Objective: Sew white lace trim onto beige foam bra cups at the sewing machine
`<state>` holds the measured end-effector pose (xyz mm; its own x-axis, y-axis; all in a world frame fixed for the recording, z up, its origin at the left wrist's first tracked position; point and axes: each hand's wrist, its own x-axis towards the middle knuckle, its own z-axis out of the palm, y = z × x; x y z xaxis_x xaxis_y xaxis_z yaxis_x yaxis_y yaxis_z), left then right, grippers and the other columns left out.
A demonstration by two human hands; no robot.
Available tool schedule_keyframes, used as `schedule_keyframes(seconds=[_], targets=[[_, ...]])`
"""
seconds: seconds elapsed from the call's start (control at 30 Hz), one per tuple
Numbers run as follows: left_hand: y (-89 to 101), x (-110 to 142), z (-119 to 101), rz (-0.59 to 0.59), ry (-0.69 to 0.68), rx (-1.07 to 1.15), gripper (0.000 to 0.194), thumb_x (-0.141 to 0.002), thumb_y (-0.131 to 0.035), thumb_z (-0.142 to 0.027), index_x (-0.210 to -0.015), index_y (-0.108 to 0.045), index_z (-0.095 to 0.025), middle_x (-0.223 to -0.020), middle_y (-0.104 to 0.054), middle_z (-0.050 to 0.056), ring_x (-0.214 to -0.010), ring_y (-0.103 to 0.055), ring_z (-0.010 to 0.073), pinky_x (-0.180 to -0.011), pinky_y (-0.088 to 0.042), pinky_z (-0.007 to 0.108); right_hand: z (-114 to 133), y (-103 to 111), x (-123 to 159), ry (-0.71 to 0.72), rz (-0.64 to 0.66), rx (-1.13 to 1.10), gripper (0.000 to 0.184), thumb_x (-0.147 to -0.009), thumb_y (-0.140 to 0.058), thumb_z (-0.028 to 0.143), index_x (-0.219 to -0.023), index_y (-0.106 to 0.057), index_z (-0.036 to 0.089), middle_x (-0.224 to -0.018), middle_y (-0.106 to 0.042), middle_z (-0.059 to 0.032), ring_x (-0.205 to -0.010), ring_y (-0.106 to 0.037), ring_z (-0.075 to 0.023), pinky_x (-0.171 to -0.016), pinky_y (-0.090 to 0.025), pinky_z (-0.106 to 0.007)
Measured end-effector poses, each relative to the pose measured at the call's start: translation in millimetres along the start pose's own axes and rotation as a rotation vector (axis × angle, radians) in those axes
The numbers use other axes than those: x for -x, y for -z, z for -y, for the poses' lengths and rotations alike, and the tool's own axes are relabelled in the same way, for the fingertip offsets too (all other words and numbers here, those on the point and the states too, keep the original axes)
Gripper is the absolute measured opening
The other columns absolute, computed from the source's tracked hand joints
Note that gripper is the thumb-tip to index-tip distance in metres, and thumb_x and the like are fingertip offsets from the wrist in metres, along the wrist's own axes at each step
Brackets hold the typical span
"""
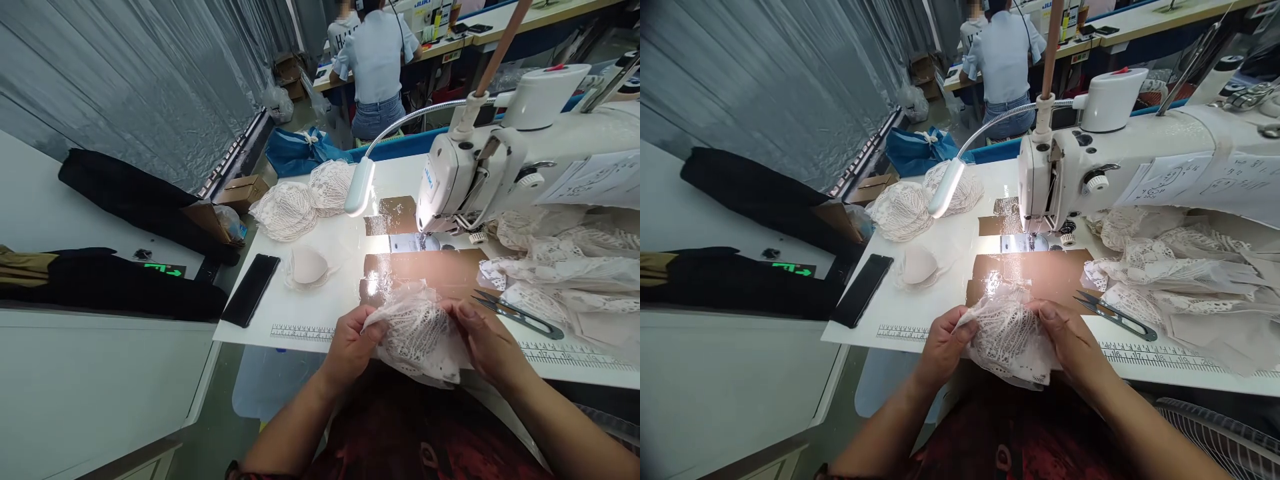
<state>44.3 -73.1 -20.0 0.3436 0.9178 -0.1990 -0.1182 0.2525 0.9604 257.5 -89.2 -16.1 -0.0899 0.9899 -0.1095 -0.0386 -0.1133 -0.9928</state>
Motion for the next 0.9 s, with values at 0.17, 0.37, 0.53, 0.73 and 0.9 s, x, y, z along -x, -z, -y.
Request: schedule_keyframes(seconds=[0.17, 0.37, 0.53, 0.73, 0.9], targets=[[10.8, -4.0, -4.0, 0.058, -0.045, -0.013, 0.057, -0.094, -0.037, -0.061, -0.076, -0.063, -0.014, -0.08, -0.062, 0.007, -0.074, -0.055, 0.0165, -0.075, -0.046, 0.031, 11.8, -1.6, 3.1, 0.006, -0.019, 0.229, 0.028, -0.081, -0.066, 0.045, -0.068, -0.061, 0.021, -0.063, -0.056, 0.0015, -0.058, -0.051, -0.0134, -0.055, -0.043, -0.025], [16.1, -17.5, -44.6, 0.296, -0.16, -0.397, 0.082, -0.06, -0.086, -0.045, -0.131, -0.052, -0.022, -0.131, -0.054, 0.009, -0.112, -0.055, 0.0257, -0.099, -0.043, 0.035, 19.0, -9.1, 4.1, 0.043, 0.115, 0.301, 0.023, -0.085, -0.063, 0.043, -0.076, -0.062, 0.022, -0.069, -0.063, 0.001, -0.062, -0.055, -0.0136, -0.057, -0.044, -0.024], [7.2, -22.4, -43.0, 0.447, -0.055, -0.49, 0.031, -0.081, -0.068, -0.042, -0.093, -0.065, -0.013, -0.081, -0.058, 0.002, -0.074, -0.053, 0.014, -0.068, -0.044, 0.024, 22.2, -13.4, -0.7, 0.162, 0.046, 0.35, 0.022, -0.085, -0.062, 0.039, -0.071, -0.065, 0.022, -0.073, -0.067, -0.0017, -0.068, -0.061, -0.0162, -0.062, -0.048, -0.027], [3.3, -23.3, -39.7, 0.427, -0.004, -0.38, 0.033, -0.077, -0.073, -0.042, -0.092, -0.064, -0.013, -0.078, -0.055, 0.0, -0.07, -0.049, 0.0113, -0.064, -0.04, 0.022, 21.4, -9.4, -3.3, 0.208, -0.084, 0.404, 0.023, -0.085, -0.062, 0.036, -0.067, -0.063, 0.022, -0.079, -0.07, -0.0043, -0.069, -0.064, -0.0175, -0.061, -0.048, -0.029], [2.2, -29.5, -49.7, 0.416, 0.032, -0.289, 0.036, -0.073, -0.078, -0.037, -0.097, -0.064, -0.014, -0.082, -0.056, 0.0, -0.071, -0.05, 0.0106, -0.066, -0.041, 0.021, 19.3, -8.2, -4.3, 0.178, -0.13, 0.394, 0.024, -0.084, -0.064, 0.037, -0.065, -0.062, 0.022, -0.076, -0.071, -0.005, -0.067, -0.064, -0.0186, -0.059, -0.049, -0.03]])
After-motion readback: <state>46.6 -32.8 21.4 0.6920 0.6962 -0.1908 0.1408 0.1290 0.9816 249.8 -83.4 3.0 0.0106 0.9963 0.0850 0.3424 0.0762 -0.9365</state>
